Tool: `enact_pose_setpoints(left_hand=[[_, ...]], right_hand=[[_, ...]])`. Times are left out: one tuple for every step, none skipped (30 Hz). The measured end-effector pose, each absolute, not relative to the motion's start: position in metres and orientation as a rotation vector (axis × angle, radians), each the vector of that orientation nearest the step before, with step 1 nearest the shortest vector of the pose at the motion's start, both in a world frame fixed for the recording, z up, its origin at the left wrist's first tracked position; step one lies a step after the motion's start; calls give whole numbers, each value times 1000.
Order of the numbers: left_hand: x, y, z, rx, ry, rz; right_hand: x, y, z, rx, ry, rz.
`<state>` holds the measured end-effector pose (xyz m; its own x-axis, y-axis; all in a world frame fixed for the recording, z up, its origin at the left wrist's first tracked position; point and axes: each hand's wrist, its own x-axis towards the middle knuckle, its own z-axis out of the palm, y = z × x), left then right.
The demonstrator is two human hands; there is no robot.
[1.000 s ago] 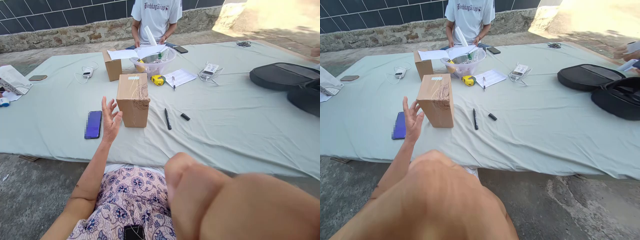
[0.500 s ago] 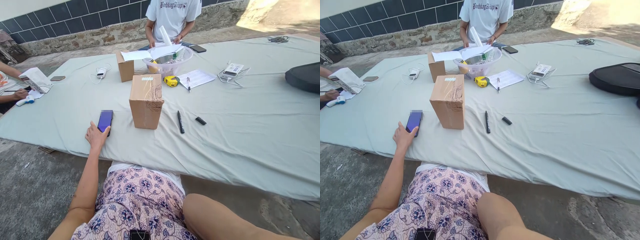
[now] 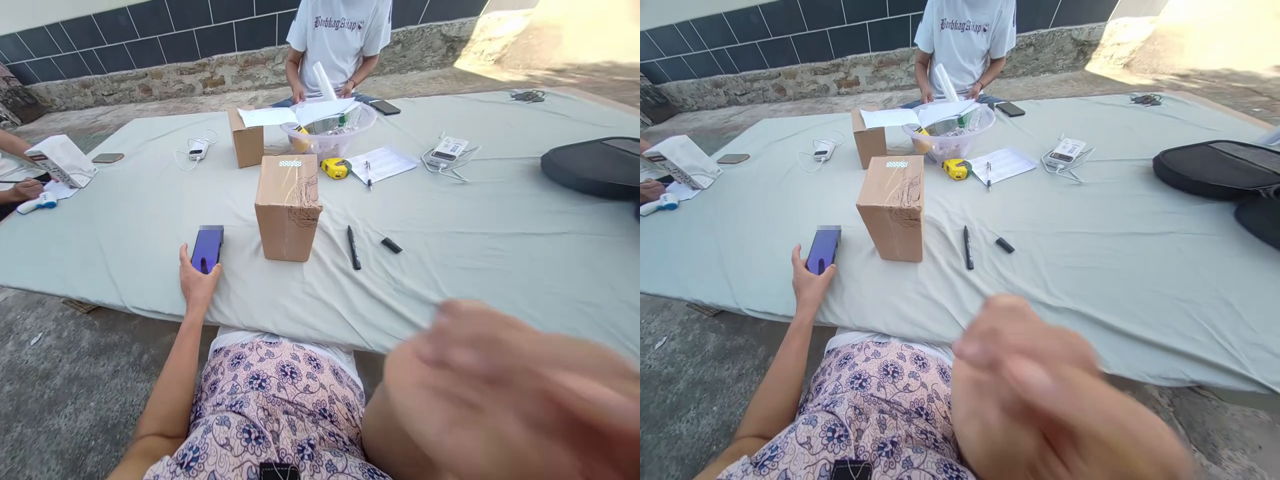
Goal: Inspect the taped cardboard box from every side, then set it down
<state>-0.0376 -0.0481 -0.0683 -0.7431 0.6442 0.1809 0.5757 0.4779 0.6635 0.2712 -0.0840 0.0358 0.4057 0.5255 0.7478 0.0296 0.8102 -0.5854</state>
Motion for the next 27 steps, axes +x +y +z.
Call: enact_pose_setpoints(left_hand=[[-33,-52,-66,1046,2580,1225],[-28,-55,-64,1035,2538,1330],[-21,-58,-61,1056,2486,1438],[-15,-60,-57,1104,2418,1554],[-7,-61,-52,1173,2323,1667],[1,-61,-47,1255,2219,1775],[9,-61,-42,1345,2115,1857],[19,-60,-36,1429,2021,1921],[29,-59,-32,1502,1935,1955],[40,-58,-28,1555,1864,1976],[51,-58,-25,1596,1813,1985],[62,-58,-24,1624,1779,1993],[74,-59,-24,1628,1755,2003],[84,-60,-25,1621,1741,2007],[94,-61,-28,1618,1731,1991],[102,-62,-31,1619,1724,1971],[109,-64,-34,1617,1718,1951],[114,-65,-37,1617,1712,1927],[117,-66,-39,1617,1707,1908],[119,-66,-41,1619,1699,1894],[120,-67,-42,1626,1690,1885],[120,-68,-42,1643,1678,1883],[120,-69,-42,1670,1660,1887],[119,-71,-42,1702,1634,1897],[119,-72,-41,1738,1600,1904],[119,-74,-40,1771,1553,1906],[119,-76,-39,1798,1495,1904]], right_hand=[[262,-78,35,-559,-1136,349],[253,-72,31,-576,-1165,366],[245,-65,26,-623,-1231,454],[238,-59,20,-657,-1273,555],[233,-53,13,-697,-1313,664],[228,-48,6,-717,-1343,761],[225,-44,0,-739,-1362,859],[222,-42,-6,-759,-1382,974],[219,-40,-10,-766,-1394,1096],[217,-40,-13,-758,-1396,1220],[215,-41,-16,-738,-1385,1341],[213,-42,-17,-703,-1364,1445],[212,-43,-17,-658,-1340,1530],[211,-45,-17,-612,-1314,1597],[210,-47,-16,-573,-1290,1640],[210,-48,-15,-545,-1267,1656],[210,-50,-14,-531,-1252,1659],[211,-51,-12,-531,-1245,1657],[212,-52,-11,-543,-1241,1651],[213,-53,-9,-560,-1238,1647],[213,-54,-8,-574,-1236,1656],[214,-54,-7,-584,-1229,1679],[214,-55,-5,-589,-1217,1699],[215,-54,-4,-587,-1206,1713],[215,-54,-3,-580,-1202,1719],[216,-53,-2,-571,-1206,1714],[217,-52,-2,-560,-1211,1698]])
